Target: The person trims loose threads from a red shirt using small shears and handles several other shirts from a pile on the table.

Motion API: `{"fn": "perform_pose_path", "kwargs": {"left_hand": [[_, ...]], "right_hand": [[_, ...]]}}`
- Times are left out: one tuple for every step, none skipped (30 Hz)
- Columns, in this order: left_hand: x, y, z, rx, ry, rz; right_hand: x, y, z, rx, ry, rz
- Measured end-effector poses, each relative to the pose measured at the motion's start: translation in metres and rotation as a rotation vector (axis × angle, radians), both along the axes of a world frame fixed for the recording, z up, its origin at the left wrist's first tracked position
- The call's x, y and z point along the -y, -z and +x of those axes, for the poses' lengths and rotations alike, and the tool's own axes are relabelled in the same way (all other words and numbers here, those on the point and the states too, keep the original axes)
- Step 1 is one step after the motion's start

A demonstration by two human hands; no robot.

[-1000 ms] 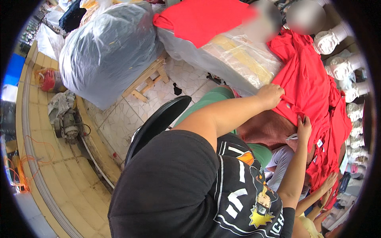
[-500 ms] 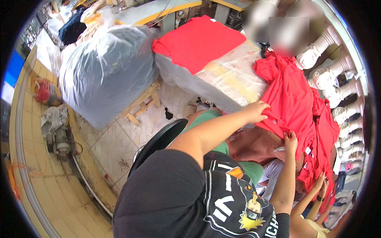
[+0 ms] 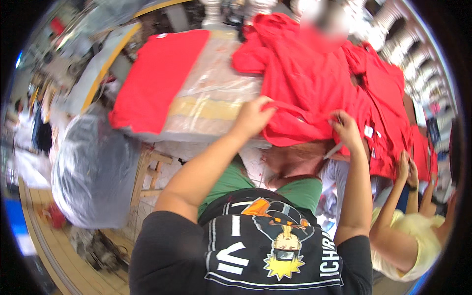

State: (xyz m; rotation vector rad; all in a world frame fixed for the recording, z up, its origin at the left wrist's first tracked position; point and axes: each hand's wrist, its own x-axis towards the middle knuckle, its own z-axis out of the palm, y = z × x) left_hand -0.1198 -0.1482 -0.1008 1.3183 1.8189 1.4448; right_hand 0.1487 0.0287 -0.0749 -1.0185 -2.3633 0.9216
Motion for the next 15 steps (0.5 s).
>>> {"fn": "perform_pose_path", "kwargs": {"left_hand": [[-0.005,0.004,-0.007,0.018,-0.013,-0.009],[-0.009,0.0,-0.009,-0.005,-0.028,-0.054],[-0.015,0.001,-0.011,-0.027,-0.027,-0.056],[-0.018,0.0,-0.011,-0.037,-0.027,-0.108],[-0.021,0.01,-0.016,-0.05,-0.012,-0.158],[-0.025,0.019,-0.02,-0.065,0.005,-0.209],[-0.026,0.021,-0.02,-0.093,0.012,-0.194],[-0.025,0.021,-0.021,-0.121,0.01,-0.181],[-0.024,0.019,-0.018,-0.15,0.009,-0.167],[-0.02,0.012,-0.014,-0.227,-0.027,-0.095],[-0.02,0.003,-0.012,-0.307,-0.043,-0.02],[-0.02,-0.007,-0.009,-0.386,-0.059,0.057],[-0.023,-0.015,-0.003,-0.378,-0.039,0.075],[-0.025,-0.019,0.003,-0.328,0.003,0.038],[-0.027,-0.022,0.01,-0.277,0.043,0.001]], "right_hand": [[-0.002,-0.014,-0.006,-0.03,0.004,-0.006],[-0.005,-0.022,-0.007,-0.056,0.021,-0.009],[-0.013,-0.02,-0.007,-0.019,0.046,-0.001],[-0.021,-0.016,-0.007,0.02,0.067,0.007],[-0.025,-0.011,-0.008,0.062,0.073,0.013],[-0.025,-0.007,-0.007,0.112,0.065,0.055],[-0.024,-0.007,-0.008,0.162,0.048,0.098],[-0.025,-0.006,-0.011,0.211,0.021,0.138],[-0.026,-0.011,-0.012,0.284,0.005,0.139],[-0.026,-0.022,-0.015,0.313,-0.064,0.181],[-0.025,-0.032,-0.015,0.341,-0.114,0.221],[-0.026,-0.04,-0.014,0.368,-0.167,0.261],[-0.031,-0.044,-0.011,0.395,-0.203,0.342],[-0.034,-0.049,-0.011,0.362,-0.203,0.406],[-0.034,-0.058,-0.014,0.317,-0.135,0.37]]}}
